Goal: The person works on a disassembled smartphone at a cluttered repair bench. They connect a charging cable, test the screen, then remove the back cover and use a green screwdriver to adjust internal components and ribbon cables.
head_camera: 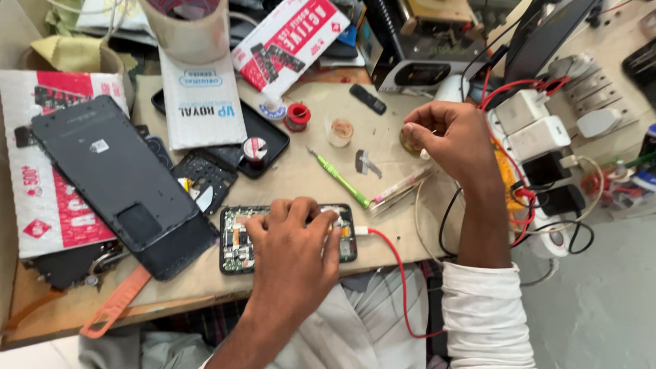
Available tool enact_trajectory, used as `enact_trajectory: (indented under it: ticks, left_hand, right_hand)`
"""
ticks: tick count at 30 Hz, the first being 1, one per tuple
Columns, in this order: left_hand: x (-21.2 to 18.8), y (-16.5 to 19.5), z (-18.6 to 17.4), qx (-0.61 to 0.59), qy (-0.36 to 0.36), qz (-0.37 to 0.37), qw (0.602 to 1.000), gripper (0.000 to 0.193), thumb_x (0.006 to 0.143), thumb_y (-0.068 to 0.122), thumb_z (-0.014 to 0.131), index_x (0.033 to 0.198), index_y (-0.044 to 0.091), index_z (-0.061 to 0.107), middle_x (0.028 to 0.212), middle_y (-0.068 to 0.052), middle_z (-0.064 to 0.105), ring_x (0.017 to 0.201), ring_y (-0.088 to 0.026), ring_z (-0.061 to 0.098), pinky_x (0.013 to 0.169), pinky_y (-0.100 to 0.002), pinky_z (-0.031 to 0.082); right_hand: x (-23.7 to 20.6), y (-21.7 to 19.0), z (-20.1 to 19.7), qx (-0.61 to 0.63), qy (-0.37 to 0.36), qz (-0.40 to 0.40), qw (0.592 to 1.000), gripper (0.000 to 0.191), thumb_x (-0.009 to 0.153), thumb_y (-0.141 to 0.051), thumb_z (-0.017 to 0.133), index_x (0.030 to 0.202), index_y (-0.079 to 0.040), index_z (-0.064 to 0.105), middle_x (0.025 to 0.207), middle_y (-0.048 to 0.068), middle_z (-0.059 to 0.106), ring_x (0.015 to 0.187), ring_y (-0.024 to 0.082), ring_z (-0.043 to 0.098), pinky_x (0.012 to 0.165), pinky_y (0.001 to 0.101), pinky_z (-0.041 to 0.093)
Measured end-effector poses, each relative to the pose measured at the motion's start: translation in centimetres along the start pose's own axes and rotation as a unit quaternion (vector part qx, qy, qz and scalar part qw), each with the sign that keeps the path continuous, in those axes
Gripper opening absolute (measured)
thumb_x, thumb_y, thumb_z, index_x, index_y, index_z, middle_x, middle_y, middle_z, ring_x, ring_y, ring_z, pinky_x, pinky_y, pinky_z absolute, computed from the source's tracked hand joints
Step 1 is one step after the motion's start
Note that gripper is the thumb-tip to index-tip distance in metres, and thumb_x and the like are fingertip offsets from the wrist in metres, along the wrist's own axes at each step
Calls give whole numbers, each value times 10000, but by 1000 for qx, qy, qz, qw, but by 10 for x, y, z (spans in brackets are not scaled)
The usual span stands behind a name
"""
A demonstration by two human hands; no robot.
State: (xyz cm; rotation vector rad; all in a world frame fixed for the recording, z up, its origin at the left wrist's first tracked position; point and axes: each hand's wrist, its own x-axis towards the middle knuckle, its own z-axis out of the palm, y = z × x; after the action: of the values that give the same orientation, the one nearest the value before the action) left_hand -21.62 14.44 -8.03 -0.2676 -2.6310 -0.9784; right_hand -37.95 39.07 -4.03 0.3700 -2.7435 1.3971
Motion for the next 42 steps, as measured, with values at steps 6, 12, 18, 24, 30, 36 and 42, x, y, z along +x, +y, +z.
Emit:
enact_trajectory:
  ticks: [6,12,18,24,30,36,42]
  left_hand:
    - [10,0,4,-17,25,5,1000,141,836,165,712,954,120,774,977,-24,678,991,-255,567,862,-484,346]
    - [13,2,7,-37,14,2,999,136,845,147,724,970,110,766,988,-12,682,1000,-244,577,866,-463,357]
    - [19,1,12,-18,-4,37,999,206,859,165,720,1057,114,746,1029,-28,660,1038,-248,576,903,-485,357]
    - [22,1,19,25,-15,74,997,327,835,234,736,1130,95,719,1093,-77,635,1066,-289,556,891,-516,346]
    - [23,-5,6,-17,18,56,998,338,860,227,732,1154,63,702,1121,-69,666,1078,-264,605,932,-475,371]
    - [21,0,-15,-116,59,37,991,387,840,179,781,1195,58,684,1166,-99,678,1083,-264,641,928,-444,439]
    - [-3,18,-27,-177,98,74,976,834,829,195,811,1511,-20,380,1474,-259,484,1336,-426,517,1127,-476,415]
  right_hand:
    - [33,24,0,-119,19,-65,991,139,880,-46,765,1012,1,764,870,81,776,756,107,725,713,276,585]
    - [69,36,21,-230,-18,-91,969,263,831,-71,805,1082,-14,754,932,176,758,799,252,741,736,361,576]
    - [80,50,34,-259,2,-133,957,244,847,-69,805,1071,10,752,978,220,738,846,338,731,792,409,568]
    - [87,60,34,-267,31,-176,947,223,821,-41,807,1019,39,743,922,222,726,818,331,713,766,416,562]
    - [62,30,10,11,-4,-22,1000,188,894,-75,756,1062,5,734,904,142,726,733,175,637,636,329,487]
    - [-21,6,7,600,-197,71,772,303,994,-99,715,1250,23,608,1143,262,701,975,303,705,887,384,573]
    - [-93,-7,45,659,-255,108,699,435,992,-89,688,1365,90,552,1154,279,685,977,330,705,904,399,574]
